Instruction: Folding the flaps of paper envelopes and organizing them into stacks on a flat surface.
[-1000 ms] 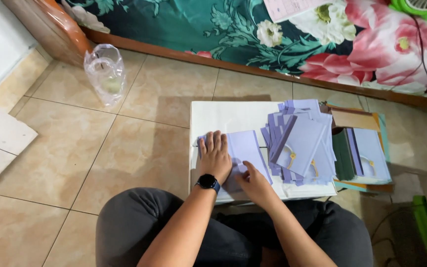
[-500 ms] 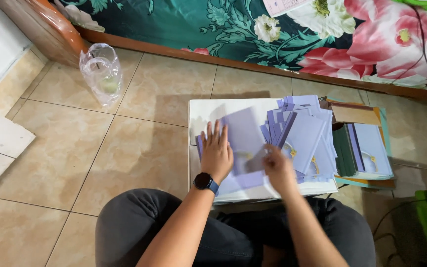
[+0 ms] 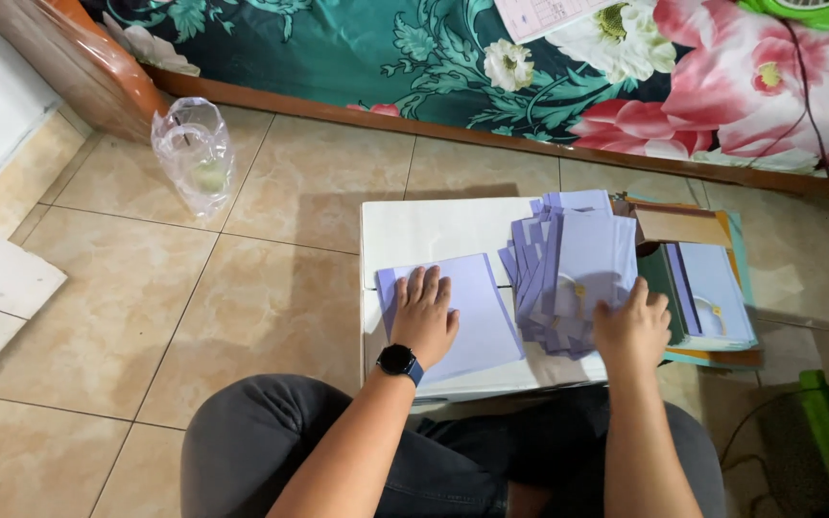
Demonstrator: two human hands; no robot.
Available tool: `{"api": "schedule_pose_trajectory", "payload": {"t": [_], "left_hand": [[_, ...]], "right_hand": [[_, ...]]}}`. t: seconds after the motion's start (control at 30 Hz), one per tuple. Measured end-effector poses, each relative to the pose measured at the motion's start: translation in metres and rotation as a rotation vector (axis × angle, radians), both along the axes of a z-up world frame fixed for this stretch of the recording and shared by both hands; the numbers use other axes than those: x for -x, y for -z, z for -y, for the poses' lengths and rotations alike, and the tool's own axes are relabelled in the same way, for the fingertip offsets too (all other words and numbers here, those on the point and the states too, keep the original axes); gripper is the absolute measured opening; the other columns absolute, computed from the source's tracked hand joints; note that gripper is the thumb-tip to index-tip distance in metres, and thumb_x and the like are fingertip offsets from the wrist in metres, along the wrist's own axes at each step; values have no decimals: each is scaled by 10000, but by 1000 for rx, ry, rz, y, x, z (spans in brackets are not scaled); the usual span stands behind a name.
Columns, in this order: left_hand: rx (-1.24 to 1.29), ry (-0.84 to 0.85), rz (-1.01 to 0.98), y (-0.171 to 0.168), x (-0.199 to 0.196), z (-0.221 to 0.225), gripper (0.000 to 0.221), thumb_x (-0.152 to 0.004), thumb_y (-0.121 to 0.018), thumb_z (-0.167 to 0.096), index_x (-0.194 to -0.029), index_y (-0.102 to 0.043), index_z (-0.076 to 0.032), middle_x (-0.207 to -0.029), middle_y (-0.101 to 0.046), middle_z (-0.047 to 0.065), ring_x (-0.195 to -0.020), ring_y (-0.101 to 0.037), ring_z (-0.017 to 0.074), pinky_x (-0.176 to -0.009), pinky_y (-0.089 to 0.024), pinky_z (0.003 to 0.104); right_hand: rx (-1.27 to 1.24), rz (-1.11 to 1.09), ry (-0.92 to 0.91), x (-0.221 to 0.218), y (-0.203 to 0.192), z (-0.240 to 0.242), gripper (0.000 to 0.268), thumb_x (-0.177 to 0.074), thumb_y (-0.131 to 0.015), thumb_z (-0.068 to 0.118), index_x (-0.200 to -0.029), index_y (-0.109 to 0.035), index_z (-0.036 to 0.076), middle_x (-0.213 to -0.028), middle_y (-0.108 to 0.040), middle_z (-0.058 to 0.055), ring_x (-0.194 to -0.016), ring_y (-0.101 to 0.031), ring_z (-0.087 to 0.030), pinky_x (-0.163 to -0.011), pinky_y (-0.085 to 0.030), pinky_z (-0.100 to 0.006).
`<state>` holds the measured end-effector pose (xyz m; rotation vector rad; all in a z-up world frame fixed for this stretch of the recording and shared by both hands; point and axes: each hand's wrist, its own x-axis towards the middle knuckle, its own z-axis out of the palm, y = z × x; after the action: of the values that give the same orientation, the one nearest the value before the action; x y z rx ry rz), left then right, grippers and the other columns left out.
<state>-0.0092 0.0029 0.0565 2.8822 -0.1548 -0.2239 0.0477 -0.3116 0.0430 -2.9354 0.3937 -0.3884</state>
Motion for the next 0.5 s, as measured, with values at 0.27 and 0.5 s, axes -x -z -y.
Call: {"api": "schedule_pose_trajectory", "payload": {"t": [0.27, 0.5], "left_hand": [[13, -15, -34, -2, 2, 2, 654, -1036, -302, -387, -1592, -267, -45, -1706, -154, 141, -1577, -73, 343, -1260, -7, 560], [38, -20, -14, -3, 3, 1, 650, -1037, -309, -376, -1586, -292, -28, -1705, -165, 142, -1575, -92, 347, -1259, -10, 565]], "right_hand": [[15, -34, -401, 43, 14, -115, 483, -878, -687, 441, -1243, -681, 125, -1077, -645, -98, -965, -701, -348, -800, -591, -433], [-162, -339, -396, 40, 18, -121, 675, -913, -621, 517, -1476, -551, 152, -1283, -592, -157, -1203, -621, -413, -1023, -535, -473]]}}
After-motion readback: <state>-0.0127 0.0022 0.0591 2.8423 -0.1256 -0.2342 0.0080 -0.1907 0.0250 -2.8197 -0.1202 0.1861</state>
